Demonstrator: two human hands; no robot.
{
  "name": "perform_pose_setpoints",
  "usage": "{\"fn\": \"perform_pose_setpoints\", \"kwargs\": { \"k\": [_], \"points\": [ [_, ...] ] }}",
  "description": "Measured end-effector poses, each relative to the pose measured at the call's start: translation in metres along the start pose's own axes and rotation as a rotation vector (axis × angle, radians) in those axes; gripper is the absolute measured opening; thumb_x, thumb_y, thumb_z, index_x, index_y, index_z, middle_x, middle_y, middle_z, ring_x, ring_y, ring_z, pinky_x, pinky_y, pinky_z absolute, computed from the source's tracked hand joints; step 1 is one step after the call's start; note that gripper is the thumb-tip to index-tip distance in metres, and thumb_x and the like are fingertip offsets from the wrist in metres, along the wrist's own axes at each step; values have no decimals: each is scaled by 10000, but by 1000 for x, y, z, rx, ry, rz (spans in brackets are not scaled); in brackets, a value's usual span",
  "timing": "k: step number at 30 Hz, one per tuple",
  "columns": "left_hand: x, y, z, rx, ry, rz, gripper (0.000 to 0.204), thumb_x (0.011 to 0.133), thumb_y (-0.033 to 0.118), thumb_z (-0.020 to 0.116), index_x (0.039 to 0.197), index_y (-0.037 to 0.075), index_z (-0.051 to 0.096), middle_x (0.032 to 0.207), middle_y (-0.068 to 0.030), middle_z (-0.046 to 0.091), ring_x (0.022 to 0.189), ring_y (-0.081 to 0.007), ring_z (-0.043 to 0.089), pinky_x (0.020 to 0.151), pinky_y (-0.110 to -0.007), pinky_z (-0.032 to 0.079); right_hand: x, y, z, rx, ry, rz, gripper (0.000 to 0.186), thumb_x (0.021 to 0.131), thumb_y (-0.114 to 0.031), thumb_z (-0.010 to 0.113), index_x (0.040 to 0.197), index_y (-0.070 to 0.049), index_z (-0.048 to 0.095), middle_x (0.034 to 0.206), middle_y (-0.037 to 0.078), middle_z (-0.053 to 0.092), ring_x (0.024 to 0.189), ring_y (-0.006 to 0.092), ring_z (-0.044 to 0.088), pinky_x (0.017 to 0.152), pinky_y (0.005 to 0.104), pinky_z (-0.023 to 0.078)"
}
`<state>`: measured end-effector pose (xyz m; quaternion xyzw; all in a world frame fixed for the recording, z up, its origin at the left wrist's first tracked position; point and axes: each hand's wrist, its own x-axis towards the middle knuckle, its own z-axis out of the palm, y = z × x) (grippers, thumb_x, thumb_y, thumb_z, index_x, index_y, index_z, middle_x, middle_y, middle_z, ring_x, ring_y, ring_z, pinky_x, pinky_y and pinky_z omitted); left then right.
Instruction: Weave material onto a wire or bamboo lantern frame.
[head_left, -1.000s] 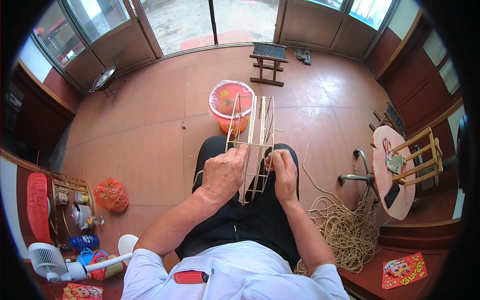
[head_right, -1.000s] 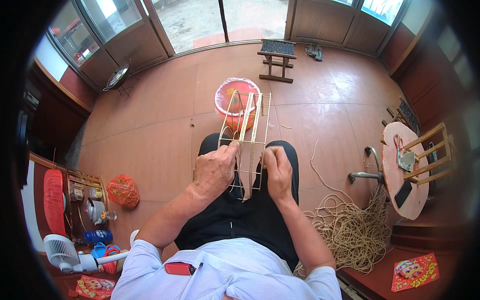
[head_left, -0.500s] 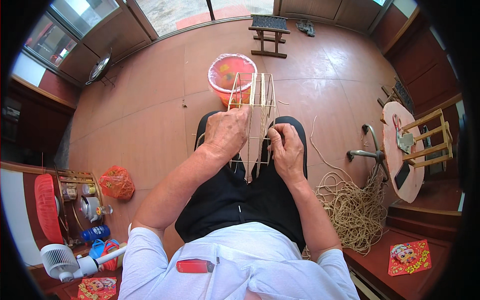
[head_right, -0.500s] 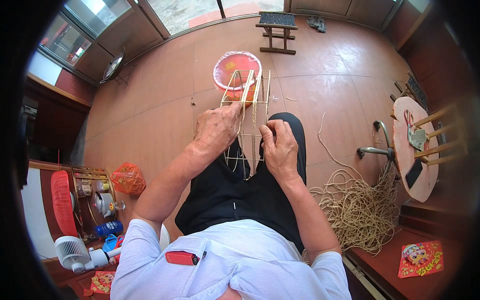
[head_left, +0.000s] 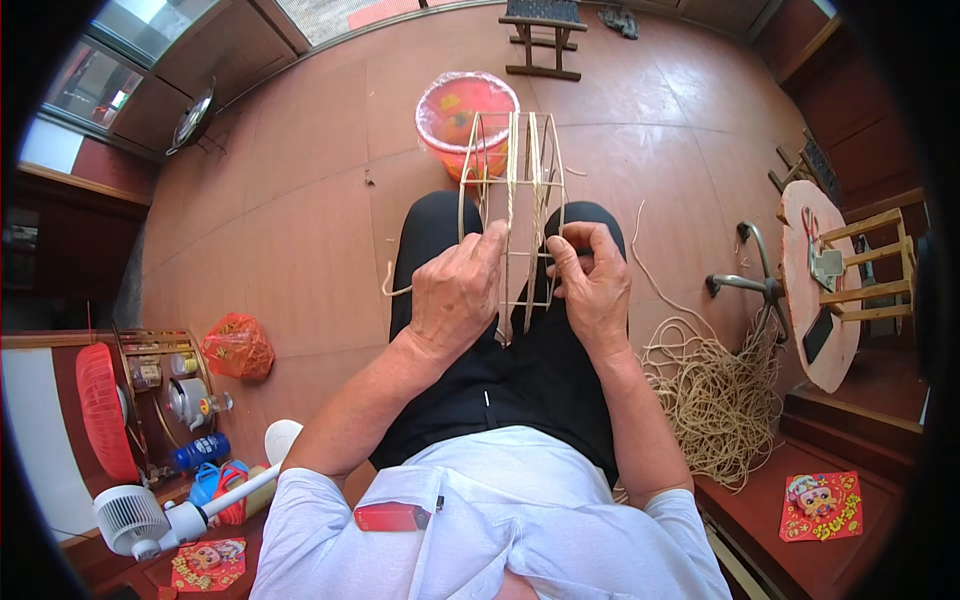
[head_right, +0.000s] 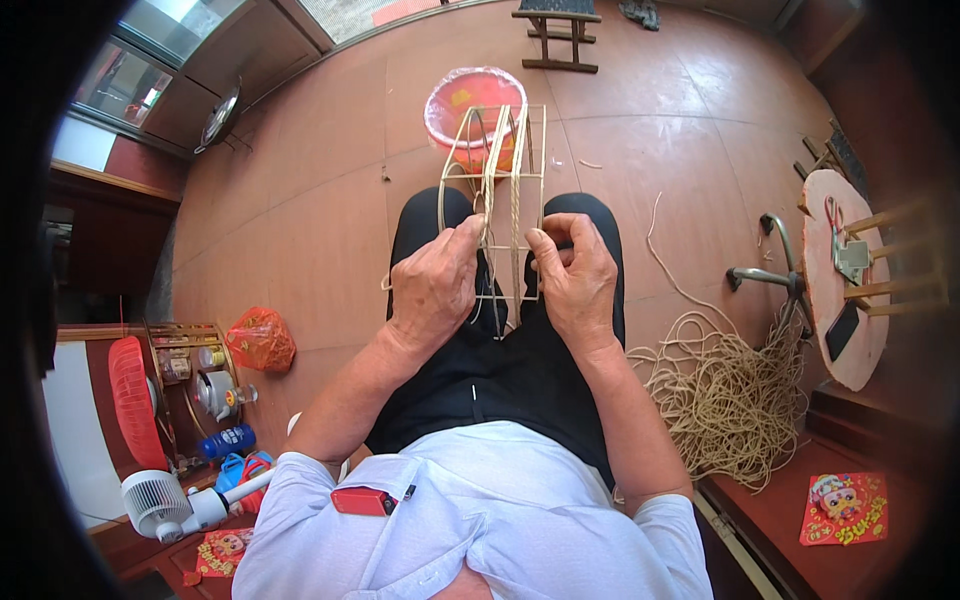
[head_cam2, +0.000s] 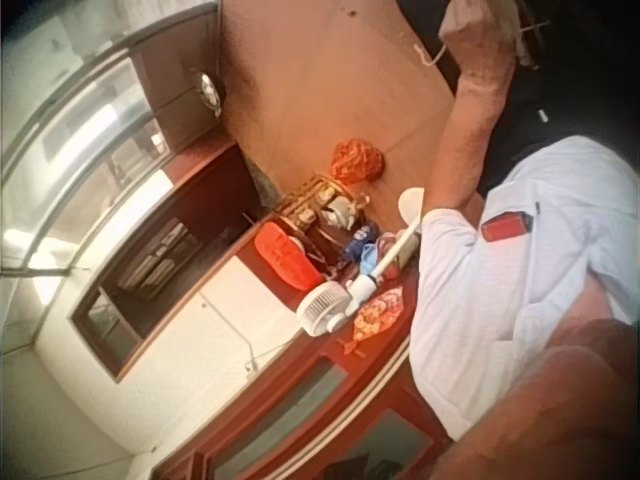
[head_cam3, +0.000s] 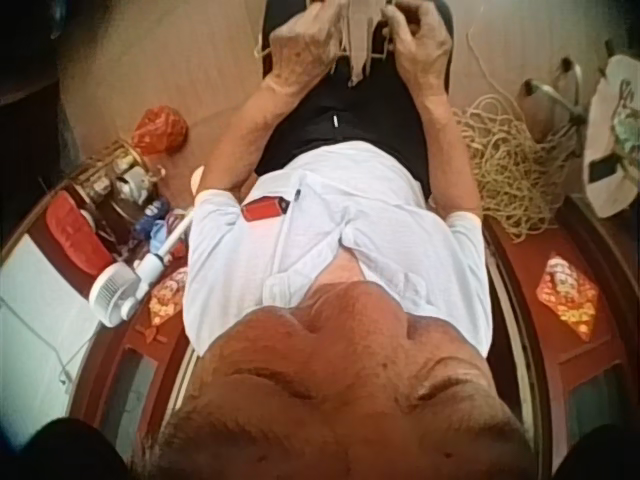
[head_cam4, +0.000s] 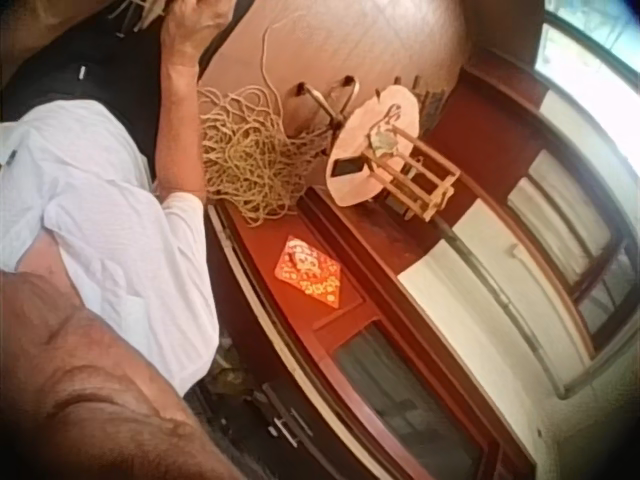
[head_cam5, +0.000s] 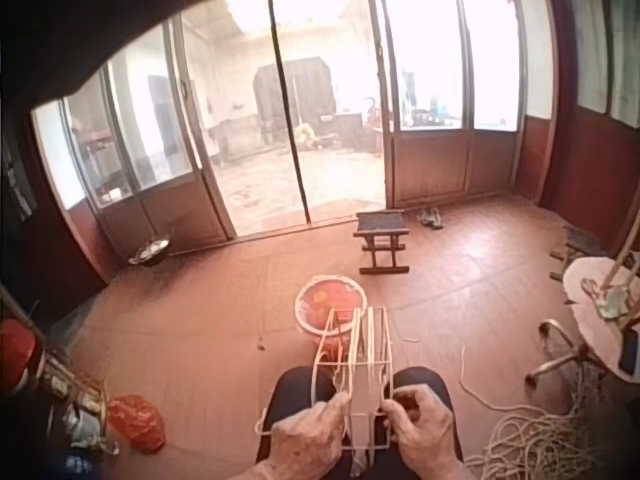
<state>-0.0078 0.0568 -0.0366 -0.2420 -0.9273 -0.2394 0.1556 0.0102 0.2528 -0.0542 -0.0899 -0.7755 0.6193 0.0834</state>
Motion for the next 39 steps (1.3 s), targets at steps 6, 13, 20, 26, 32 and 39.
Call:
{"fn": "perform_pose_setpoints", "kwargs": {
  "k": [6, 13, 20, 26, 32, 39],
  "points": [
    [-41, 11, -3, -43, 90, 32, 420, 951, -25, 722, 1360, 57, 676, 836, -103, 664, 686, -293, 691, 626, -402, 569, -26, 3, -4, -8, 6, -12, 224, 1044, -109, 772, 1210, 3, 672, 1006, 118, 744, 771, 176, 760, 670, 328, 605],
    [-73, 10, 13, -59, 46, 11, 421, 953, -22, 721, 1366, 44, 674, 782, -89, 611, 669, -262, 680, 612, -390, 561, -29, 6, -3, -360, -20, -289, 148, 1069, -101, 710, 1177, -13, 659, 929, 160, 771, 811, 317, 799, 712, 412, 613],
    [-64, 0, 22, -63, 24, 16, 374, 943, -12, 713, 1311, 49, 691, 826, -100, 664, 717, -284, 713, 640, -405, 582, -9, 12, 2, -238, -86, -167, 92, 1099, -120, 659, 1125, -32, 651, 812, 134, 759, 724, 284, 780, 652, 405, 587],
    [-28, -6, 5, -68, 4, 42, 269, 968, 21, 712, 1235, 58, 706, 884, -132, 712, 784, -319, 746, 678, -425, 598, 27, -7, -1, -102, -82, -94, 208, 1092, -157, 695, 1197, 19, 659, 773, 93, 757, 647, 125, 714, 588, 329, 566],
    [30, -15, -10, -139, -69, -12, 124, 1048, 134, 694, 1142, 58, 722, 968, -163, 775, 897, -359, 777, 729, -457, 607, 91, -13, -9, 205, -243, 78, 252, 1100, -200, 704, 1200, 28, 666, 783, 43, 726, 639, 96, 678, 532, 234, 541],
    [5, -3, 2, 17, -2, 117, 204, 1019, 67, 718, 1221, 58, 689, 938, -111, 746, 807, -295, 751, 709, -404, 596, 86, 2, -15, 307, -183, 168, 284, 1091, -275, 743, 1179, -8, 703, 846, 28, 732, 656, 64, 665, 559, 212, 537]
  ]
}}
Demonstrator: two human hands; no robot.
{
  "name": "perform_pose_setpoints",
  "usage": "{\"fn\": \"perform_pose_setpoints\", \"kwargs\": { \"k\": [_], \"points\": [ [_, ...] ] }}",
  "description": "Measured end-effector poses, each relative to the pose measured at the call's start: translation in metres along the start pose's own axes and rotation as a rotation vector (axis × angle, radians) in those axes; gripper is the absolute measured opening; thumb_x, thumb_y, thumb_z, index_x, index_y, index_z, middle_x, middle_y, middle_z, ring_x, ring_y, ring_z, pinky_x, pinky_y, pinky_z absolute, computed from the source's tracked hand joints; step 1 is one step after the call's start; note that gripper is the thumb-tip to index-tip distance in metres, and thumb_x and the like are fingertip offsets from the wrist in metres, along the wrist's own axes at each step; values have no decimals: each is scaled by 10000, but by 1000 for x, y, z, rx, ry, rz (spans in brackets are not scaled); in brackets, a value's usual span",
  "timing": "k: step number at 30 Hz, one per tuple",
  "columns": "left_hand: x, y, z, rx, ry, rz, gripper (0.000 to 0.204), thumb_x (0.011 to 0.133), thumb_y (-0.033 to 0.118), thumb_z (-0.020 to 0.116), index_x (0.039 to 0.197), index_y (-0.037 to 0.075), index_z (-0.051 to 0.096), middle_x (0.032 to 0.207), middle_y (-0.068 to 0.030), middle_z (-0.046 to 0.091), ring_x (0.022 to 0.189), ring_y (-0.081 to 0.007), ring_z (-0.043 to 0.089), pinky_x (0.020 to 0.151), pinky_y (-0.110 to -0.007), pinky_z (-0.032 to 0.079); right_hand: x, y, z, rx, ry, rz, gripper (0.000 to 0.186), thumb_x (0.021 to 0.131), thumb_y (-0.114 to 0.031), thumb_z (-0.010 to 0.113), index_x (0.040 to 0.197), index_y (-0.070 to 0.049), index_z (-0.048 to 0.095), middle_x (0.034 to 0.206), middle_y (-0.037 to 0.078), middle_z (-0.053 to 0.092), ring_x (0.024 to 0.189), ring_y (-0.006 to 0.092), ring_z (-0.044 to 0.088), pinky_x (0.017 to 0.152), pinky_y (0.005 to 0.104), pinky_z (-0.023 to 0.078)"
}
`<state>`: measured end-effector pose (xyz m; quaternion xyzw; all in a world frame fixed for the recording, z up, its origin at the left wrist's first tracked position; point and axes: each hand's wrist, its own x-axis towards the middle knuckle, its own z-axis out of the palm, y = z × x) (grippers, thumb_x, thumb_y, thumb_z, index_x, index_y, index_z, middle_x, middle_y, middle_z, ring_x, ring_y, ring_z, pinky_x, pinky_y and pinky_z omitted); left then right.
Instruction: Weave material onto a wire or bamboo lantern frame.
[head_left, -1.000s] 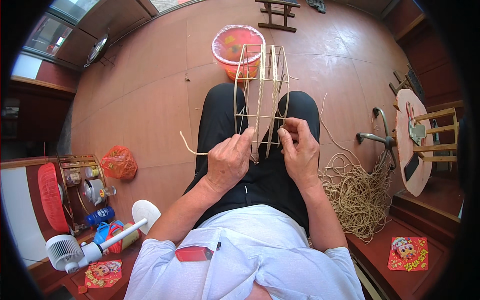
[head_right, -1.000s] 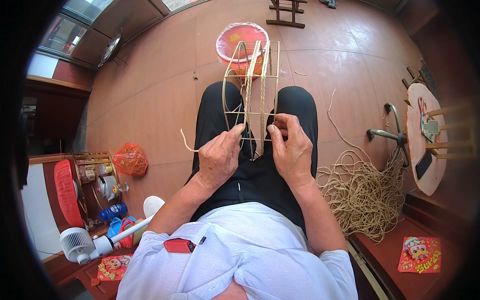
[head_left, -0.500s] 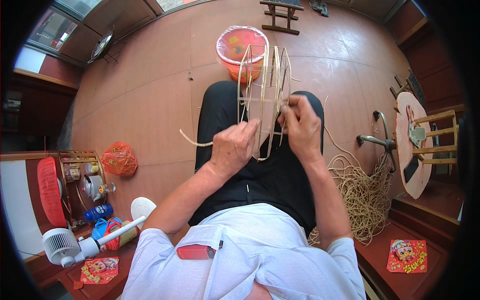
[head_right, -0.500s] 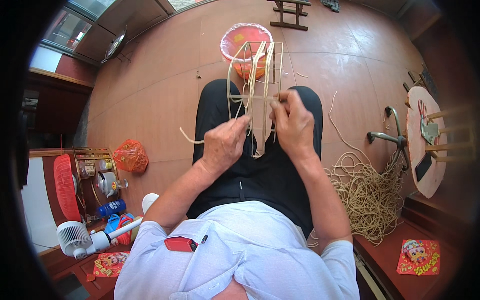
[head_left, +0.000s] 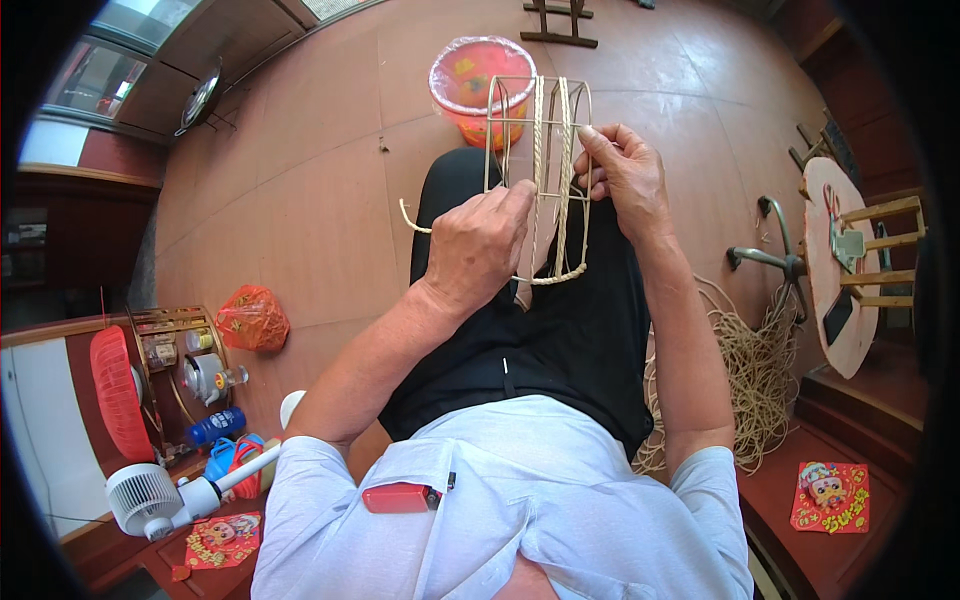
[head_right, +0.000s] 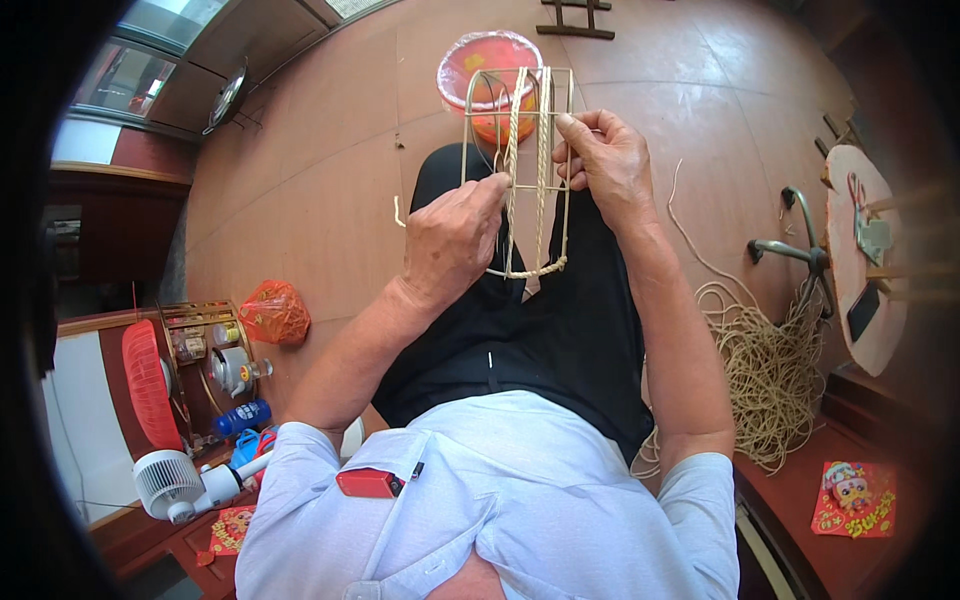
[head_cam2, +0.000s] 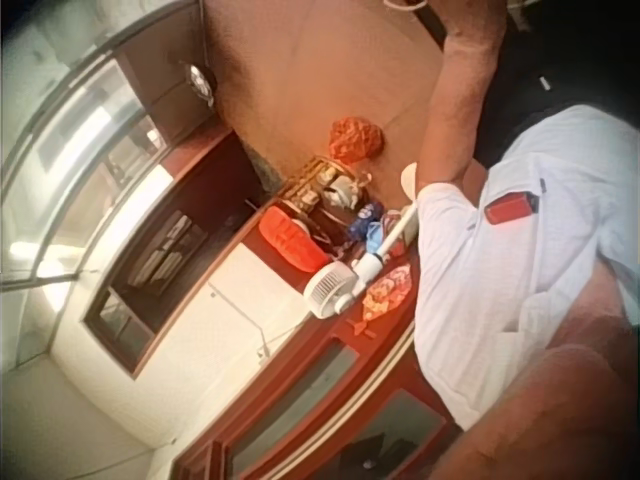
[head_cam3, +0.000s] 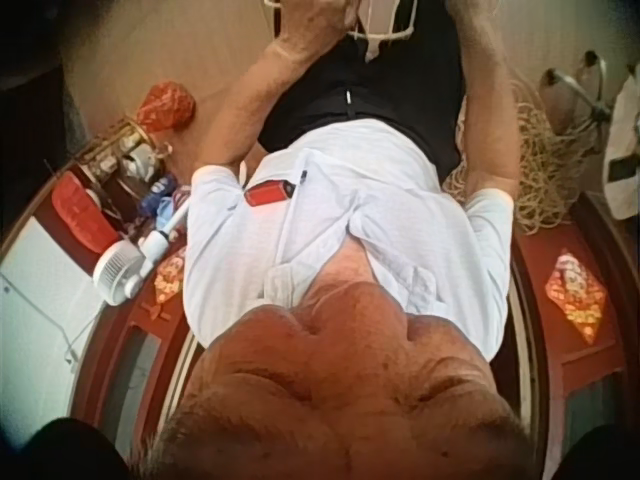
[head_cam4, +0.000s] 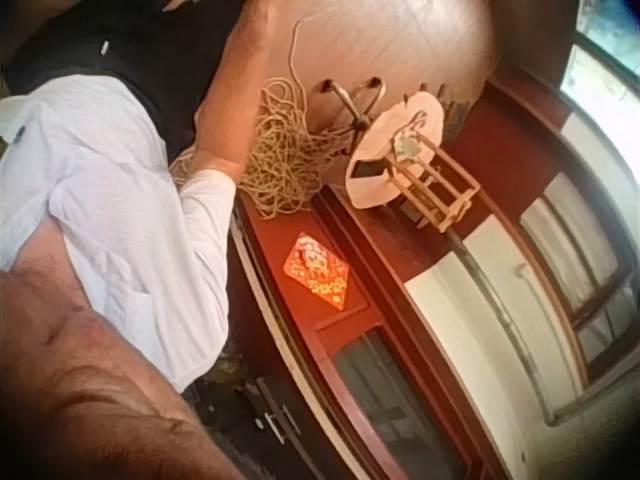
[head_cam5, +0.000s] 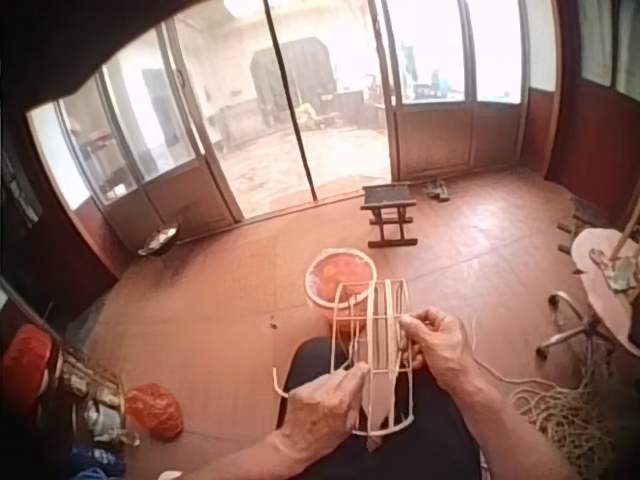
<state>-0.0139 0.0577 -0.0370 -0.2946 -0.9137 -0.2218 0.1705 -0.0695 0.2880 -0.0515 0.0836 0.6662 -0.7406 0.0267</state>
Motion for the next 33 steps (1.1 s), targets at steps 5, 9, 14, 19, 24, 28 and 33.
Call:
{"fn": "perform_pose_setpoints", "kwargs": {
  "k": [5, 9, 14, 19, 24, 28, 33],
  "points": [
    [-26, 7, 1, -36, 148, -4, 257, 986, 12, 737, 1238, 33, 691, 847, -108, 676, 773, -279, 720, 678, -408, 572, -44, 17, 8, 96, 79, -77, 250, 1084, -224, 754, 1177, 5, 712, 934, 44, 747, 735, 72, 685, 637, 216, 566],
    [-41, 12, -4, -24, 104, 17, 265, 971, 25, 748, 1229, 46, 696, 823, -88, 644, 725, -261, 670, 642, -404, 532, -108, 34, 7, -32, 202, -218, 174, 1088, -129, 716, 1198, 6, 715, 994, 42, 727, 818, 76, 685, 684, 232, 564],
    [-58, 19, -14, 86, -41, 32, 358, 913, 36, 744, 1268, 69, 706, 867, -63, 650, 765, -233, 659, 675, -371, 534, -188, 56, 15, -20, 20, 8, 190, 1108, -100, 677, 1262, 2, 724, 972, 15, 721, 826, 63, 675, 710, 225, 559],
    [-65, 25, -25, 134, -133, 45, 405, 889, 35, 722, 1289, 95, 714, 961, -45, 679, 820, -222, 681, 703, -364, 553, -176, 58, 27, 316, -164, 311, 347, 1171, -226, 597, 1455, -36, 658, 1097, 15, 679, 887, 62, 666, 772, 217, 563],
    [-62, 19, -39, 202, -235, 77, 427, 863, 49, 724, 1286, 114, 719, 1048, -24, 699, 874, -216, 700, 740, -361, 573, -163, 71, 37, 786, -259, 492, 429, 1184, -209, 543, 1597, -93, 543, 1004, -17, 569, 759, 58, 535, 674, 229, 478],
    [-58, 15, -45, 152, -341, 131, 410, 872, 49, 719, 1276, 117, 716, 1070, -28, 688, 901, -217, 698, 763, -371, 574, -162, 84, 44, 1096, -255, 607, 432, 1202, -221, 466, 1624, -149, 522, 888, -35, 512, 679, 63, 451, 618, 228, 412],
    [-47, 11, -53, 126, -452, 156, 390, 881, 34, 709, 1263, 113, 708, 1034, -44, 656, 905, -230, 687, 771, -387, 565, -146, 103, 49, 1319, -390, 627, 396, 1195, -249, 468, 1554, -142, 596, 720, -63, 424, 587, 61, 388, 553, 235, 365]
  ]
}}
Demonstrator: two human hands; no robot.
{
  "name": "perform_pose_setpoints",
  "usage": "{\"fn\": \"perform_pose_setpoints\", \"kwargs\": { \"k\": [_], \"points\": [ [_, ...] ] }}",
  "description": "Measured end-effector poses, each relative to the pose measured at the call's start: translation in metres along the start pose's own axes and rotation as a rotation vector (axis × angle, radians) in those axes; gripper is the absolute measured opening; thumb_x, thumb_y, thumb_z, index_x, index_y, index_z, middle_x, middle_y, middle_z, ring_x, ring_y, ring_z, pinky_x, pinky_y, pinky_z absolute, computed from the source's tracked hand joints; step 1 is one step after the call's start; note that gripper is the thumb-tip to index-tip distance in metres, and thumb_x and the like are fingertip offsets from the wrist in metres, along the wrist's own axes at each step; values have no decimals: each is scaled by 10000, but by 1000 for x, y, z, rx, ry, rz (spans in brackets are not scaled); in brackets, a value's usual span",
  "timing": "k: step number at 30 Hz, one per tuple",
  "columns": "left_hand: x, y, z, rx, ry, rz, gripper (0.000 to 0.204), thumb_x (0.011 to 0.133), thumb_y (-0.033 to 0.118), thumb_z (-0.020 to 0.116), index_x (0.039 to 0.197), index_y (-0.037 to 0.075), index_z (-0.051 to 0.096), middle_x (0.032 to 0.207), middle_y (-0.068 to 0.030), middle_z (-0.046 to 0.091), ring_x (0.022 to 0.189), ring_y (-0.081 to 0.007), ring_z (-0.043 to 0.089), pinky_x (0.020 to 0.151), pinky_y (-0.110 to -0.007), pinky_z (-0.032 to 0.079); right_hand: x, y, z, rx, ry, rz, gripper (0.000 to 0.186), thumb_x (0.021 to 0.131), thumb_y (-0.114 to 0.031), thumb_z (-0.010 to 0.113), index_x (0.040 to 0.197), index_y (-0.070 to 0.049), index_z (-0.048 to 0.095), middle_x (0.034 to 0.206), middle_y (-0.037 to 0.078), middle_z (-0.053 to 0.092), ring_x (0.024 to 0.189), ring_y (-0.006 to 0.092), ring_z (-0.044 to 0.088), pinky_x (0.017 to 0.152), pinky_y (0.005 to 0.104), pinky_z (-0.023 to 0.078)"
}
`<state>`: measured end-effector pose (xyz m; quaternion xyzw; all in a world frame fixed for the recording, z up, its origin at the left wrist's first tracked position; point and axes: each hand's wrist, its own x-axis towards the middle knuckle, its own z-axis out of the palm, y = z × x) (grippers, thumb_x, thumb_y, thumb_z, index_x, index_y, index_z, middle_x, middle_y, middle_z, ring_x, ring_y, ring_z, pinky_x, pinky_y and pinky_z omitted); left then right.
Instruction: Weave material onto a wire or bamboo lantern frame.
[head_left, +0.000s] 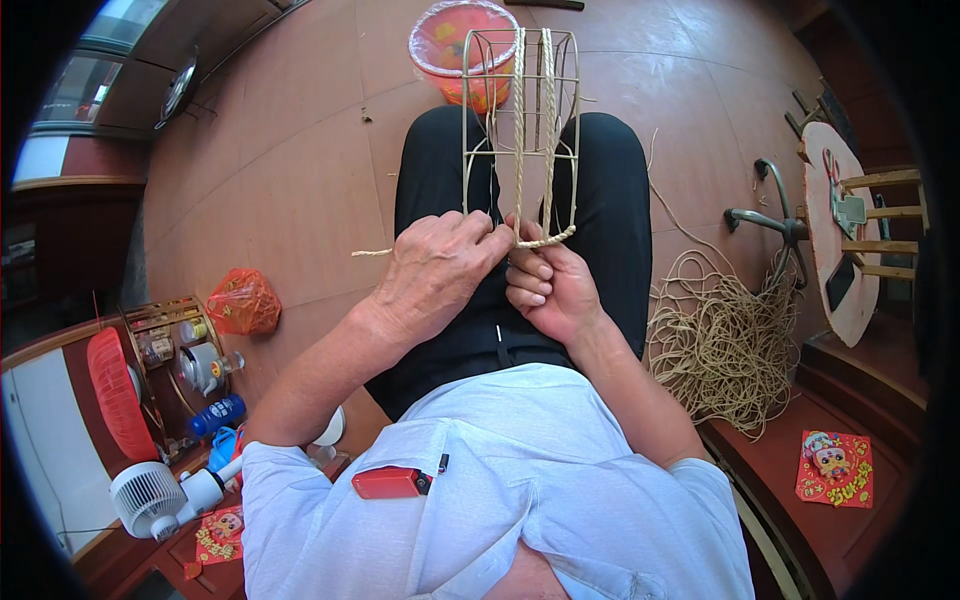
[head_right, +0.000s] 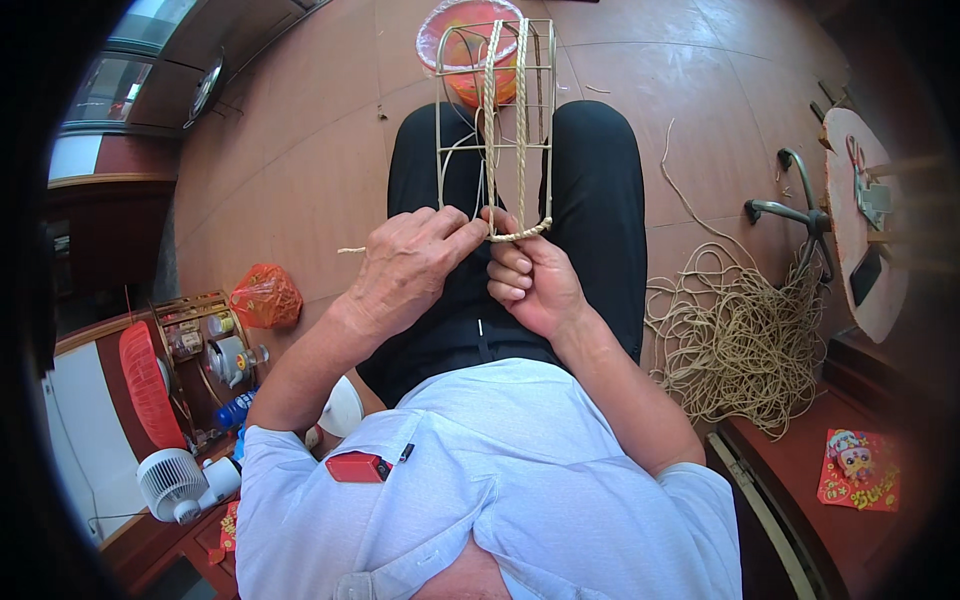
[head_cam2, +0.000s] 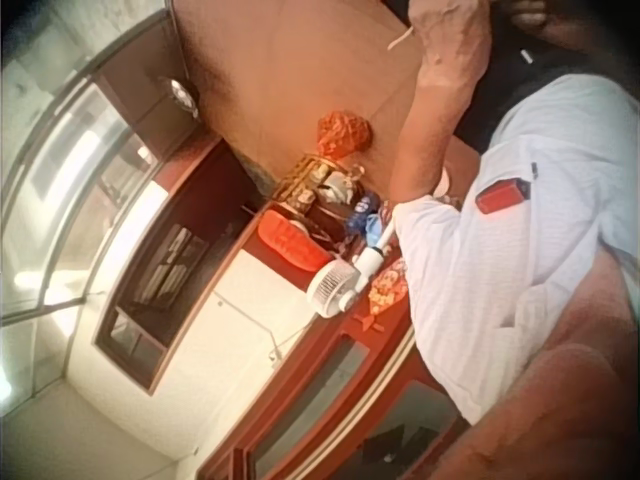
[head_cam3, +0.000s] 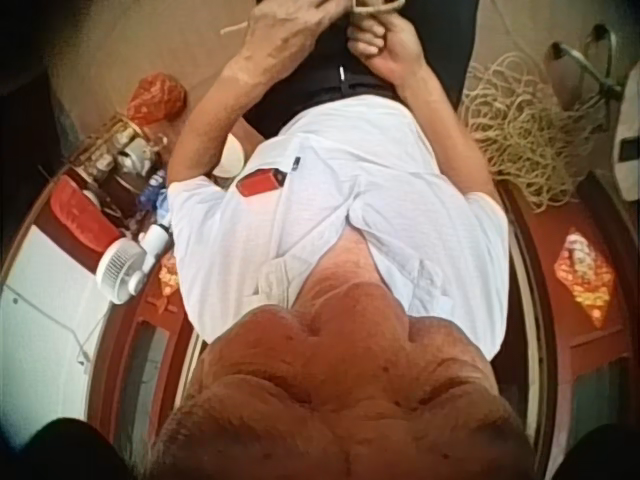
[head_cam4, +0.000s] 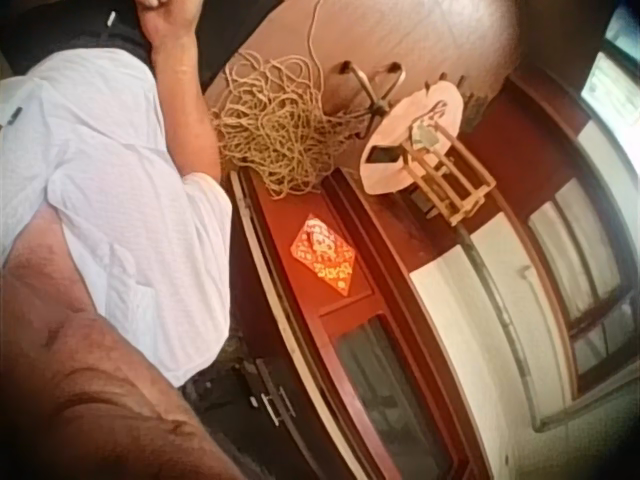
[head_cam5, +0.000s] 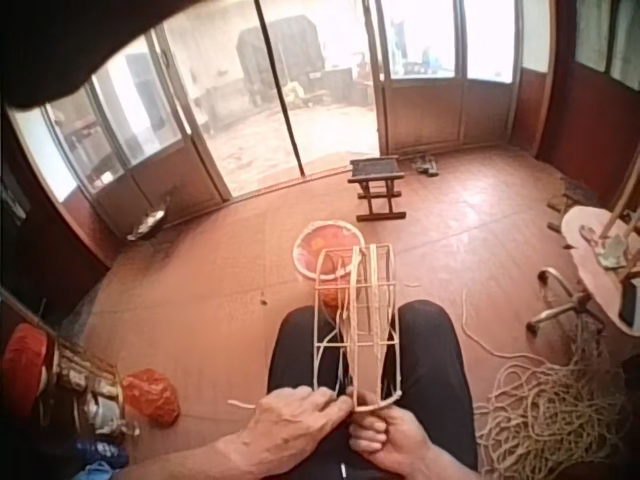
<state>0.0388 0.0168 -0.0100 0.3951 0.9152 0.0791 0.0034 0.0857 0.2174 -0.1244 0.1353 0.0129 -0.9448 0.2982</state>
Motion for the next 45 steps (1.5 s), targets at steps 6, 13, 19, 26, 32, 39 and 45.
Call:
{"fn": "perform_pose_setpoints", "kwargs": {
  "k": [6, 13, 19, 26, 32, 39, 45],
  "points": [
    [4, -8, -6, -48, -46, 41, 351, 901, 13, 692, 1240, 104, 706, 1026, -54, 656, 925, -244, 685, 805, -399, 560, 13, -4, -1, 34, -81, 56, 356, 1173, -274, 512, 1434, -89, 667, 657, -68, 373, 534, 58, 335, 507, 243, 327],
    [5, -7, -16, -64, -76, 29, 362, 879, -9, 704, 1224, 98, 715, 1062, -69, 668, 1027, -263, 678, 905, -424, 538, 15, -5, 2, 38, -92, 78, 220, 1173, -236, 565, 1272, -72, 672, 688, -69, 426, 562, 48, 372, 542, 241, 340],
    [-7, -5, -17, -57, 147, -9, 356, 873, -9, 738, 1214, 93, 744, 1202, -73, 708, 1182, -279, 661, 1025, -421, 505, 2, -6, 9, -254, 23, -25, 158, 1175, -221, 573, 1230, -91, 645, 774, -53, 495, 591, 44, 405, 586, 236, 375],
    [-29, 16, -9, -97, 559, -150, 236, 893, 47, 793, 1125, 77, 764, 1122, -69, 734, 1084, -304, 698, 958, -442, 533, -22, 7, 12, -575, 150, -52, 209, 1182, -307, 598, 1194, -102, 631, 808, -51, 533, 591, 32, 386, 583, 223, 370],
    [-35, 36, 24, -595, 376, -403, 139, 994, 53, 762, 1128, 29, 784, 993, -122, 739, 915, -301, 716, 787, -376, 565, -33, 11, 19, -662, 188, -60, 235, 1179, -340, 607, 1179, -107, 638, 799, -70, 533, 584, 22, 381, 572, 208, 356],
    [-22, 52, 63, -1142, 274, -650, 266, 1122, 220, 689, 1197, -20, 777, 1030, -78, 775, 932, -135, 725, 821, -295, 570, -38, 18, 25, -782, 239, -35, 216, 1180, -347, 607, 1126, -141, 646, 810, -89, 541, 629, 11, 425, 588, 191, 380],
    [-17, 59, 72, -1358, 308, -728, 274, 1092, 232, 692, 1117, -32, 760, 943, -91, 754, 829, -151, 712, 773, -315, 573, -44, 20, 25, -846, 288, -74, 233, 1181, -335, 608, 1085, -130, 661, 824, -81, 570, 643, 20, 469, 592, 192, 397]
  ]
}}
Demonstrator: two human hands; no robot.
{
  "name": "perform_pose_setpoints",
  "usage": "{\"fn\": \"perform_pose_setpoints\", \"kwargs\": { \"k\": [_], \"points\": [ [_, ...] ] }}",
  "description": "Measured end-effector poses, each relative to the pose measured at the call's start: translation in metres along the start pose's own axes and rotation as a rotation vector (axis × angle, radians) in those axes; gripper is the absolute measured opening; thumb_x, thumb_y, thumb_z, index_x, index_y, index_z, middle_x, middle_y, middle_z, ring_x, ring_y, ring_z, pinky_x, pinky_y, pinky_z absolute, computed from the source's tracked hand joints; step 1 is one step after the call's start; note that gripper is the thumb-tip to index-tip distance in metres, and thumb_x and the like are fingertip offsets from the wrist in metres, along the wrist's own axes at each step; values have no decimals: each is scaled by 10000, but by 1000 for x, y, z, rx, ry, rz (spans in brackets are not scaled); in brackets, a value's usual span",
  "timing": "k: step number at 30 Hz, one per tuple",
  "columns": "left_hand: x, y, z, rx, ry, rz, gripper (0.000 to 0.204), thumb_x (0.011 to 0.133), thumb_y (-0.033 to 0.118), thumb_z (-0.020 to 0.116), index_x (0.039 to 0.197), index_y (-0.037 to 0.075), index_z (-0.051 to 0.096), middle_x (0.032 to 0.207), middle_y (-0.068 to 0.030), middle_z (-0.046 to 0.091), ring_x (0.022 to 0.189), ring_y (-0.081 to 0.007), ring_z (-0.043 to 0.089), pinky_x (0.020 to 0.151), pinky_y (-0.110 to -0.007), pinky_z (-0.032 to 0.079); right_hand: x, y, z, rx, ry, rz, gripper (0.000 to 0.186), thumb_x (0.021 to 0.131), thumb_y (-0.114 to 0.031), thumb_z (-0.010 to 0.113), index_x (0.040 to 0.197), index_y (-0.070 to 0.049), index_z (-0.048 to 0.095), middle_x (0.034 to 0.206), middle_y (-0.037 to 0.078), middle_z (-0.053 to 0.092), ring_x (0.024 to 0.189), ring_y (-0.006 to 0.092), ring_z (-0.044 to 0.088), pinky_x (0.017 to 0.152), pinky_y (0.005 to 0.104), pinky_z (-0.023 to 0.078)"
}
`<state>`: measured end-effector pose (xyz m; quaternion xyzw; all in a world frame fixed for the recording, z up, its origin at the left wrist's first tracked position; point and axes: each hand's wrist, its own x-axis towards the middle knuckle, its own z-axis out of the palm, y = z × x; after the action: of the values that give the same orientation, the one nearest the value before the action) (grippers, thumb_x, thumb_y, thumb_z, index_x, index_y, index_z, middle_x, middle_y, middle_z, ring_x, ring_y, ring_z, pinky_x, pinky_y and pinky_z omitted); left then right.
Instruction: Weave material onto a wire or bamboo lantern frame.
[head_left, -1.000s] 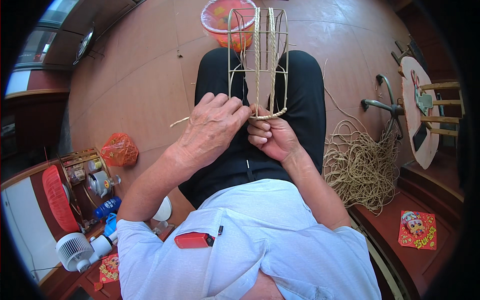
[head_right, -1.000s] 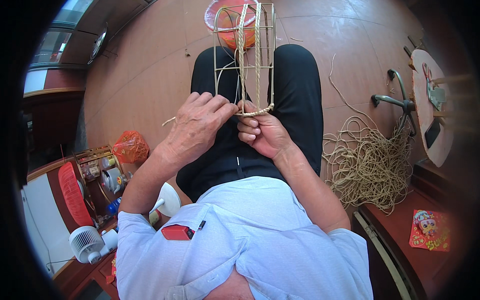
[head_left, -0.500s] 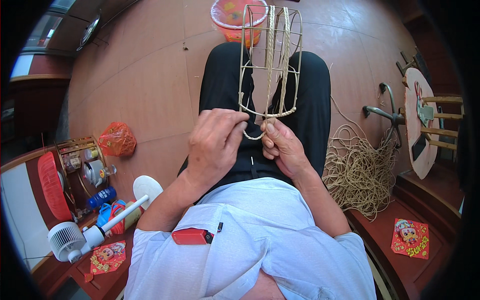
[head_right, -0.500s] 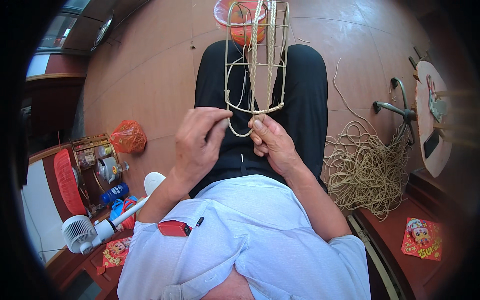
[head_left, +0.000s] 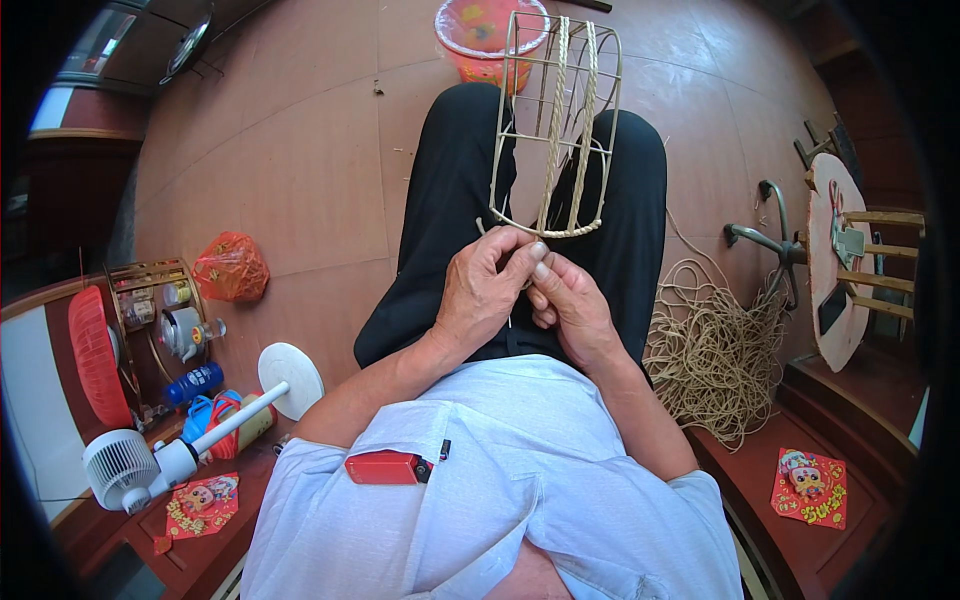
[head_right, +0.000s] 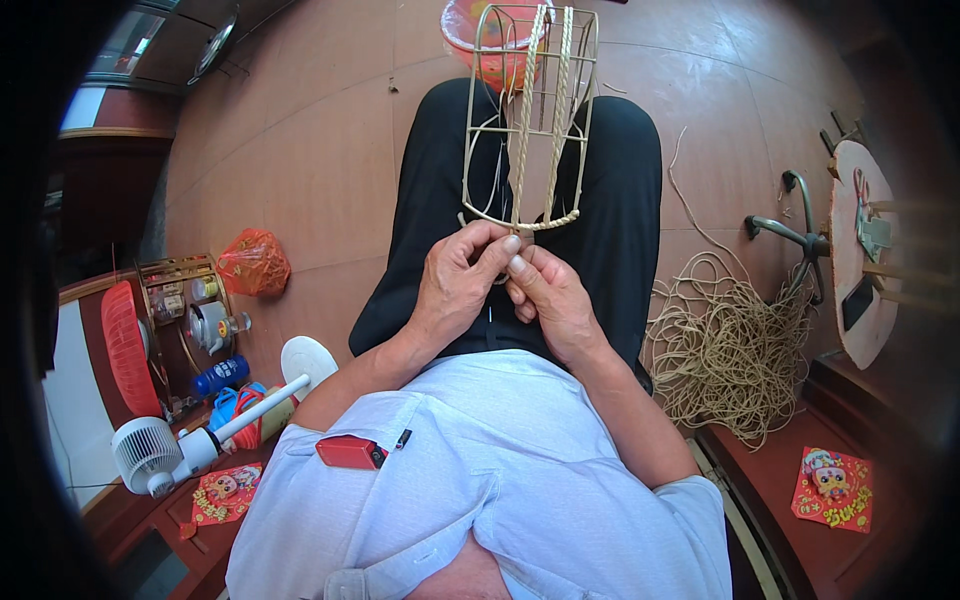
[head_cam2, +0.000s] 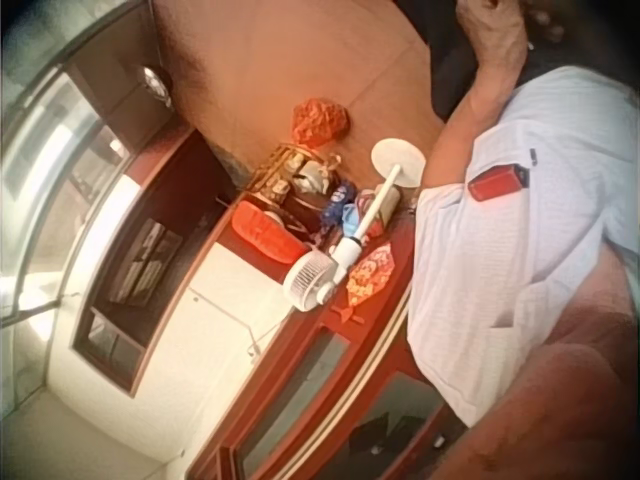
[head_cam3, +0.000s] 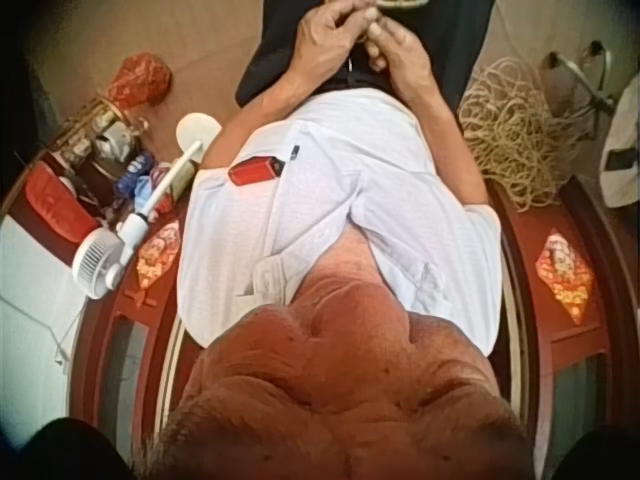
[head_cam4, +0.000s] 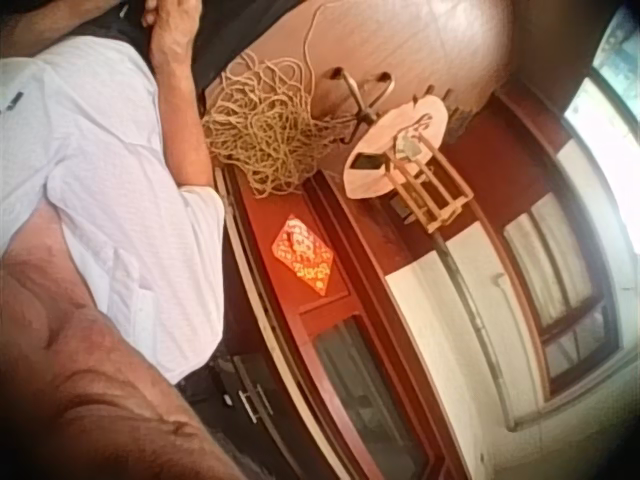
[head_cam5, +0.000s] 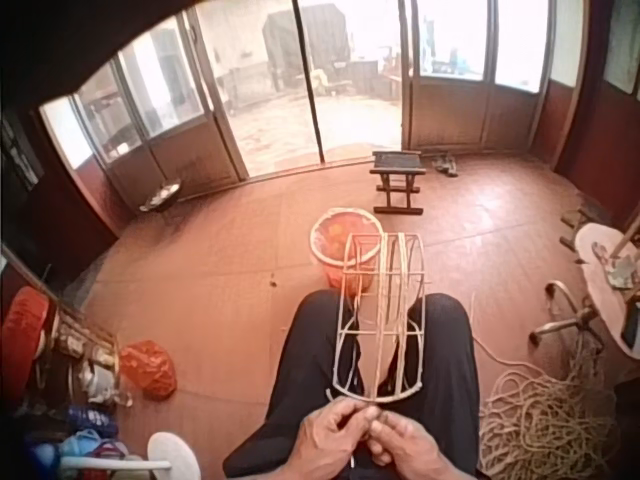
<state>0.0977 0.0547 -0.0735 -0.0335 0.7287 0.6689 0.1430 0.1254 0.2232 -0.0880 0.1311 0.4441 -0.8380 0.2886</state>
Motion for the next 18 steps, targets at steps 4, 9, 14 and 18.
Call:
{"fn": "perform_pose_setpoints", "kwargs": {
  "k": [4, 9, 14, 18],
  "points": [
    [0, 8, -5, 165, -29, 53, 263, 1127, 238, 686, 1166, -6, 774, 915, -8, 750, 838, -55, 664, 739, -256, 549, -10, -4, 2, -448, 195, -129, 217, 1140, -258, 682, 1025, -78, 723, 842, -38, 615, 665, 53, 546, 588, 237, 428],
    [-8, 34, -11, 353, -89, 96, 220, 1102, 204, 684, 1112, -1, 764, 824, -56, 753, 746, -94, 690, 695, -296, 550, -13, -32, 6, -1222, 495, -1076, 201, 901, -21, 849, 1075, -90, 775, 972, 52, 711, 829, 229, 667, 734, 359, 526],
    [-11, 58, -21, 500, -211, 195, 195, 1083, 175, 678, 1065, -6, 749, 819, -111, 764, 720, -140, 719, 687, -322, 558, 4, -55, 5, -1563, 442, -1214, 273, 863, -107, 874, 1120, -155, 791, 1140, 1, 743, 1113, 229, 696, 949, 389, 511],
    [-8, 93, -27, 332, -398, -1, 206, 1099, 176, 662, 1069, -5, 754, 829, -54, 749, 769, -98, 702, 709, -296, 549, 17, -55, -8, -1530, 340, -1228, 322, 851, -156, 888, 1153, -153, 775, 1088, -1, 745, 1059, 232, 712, 898, 381, 508]
  ]
}}
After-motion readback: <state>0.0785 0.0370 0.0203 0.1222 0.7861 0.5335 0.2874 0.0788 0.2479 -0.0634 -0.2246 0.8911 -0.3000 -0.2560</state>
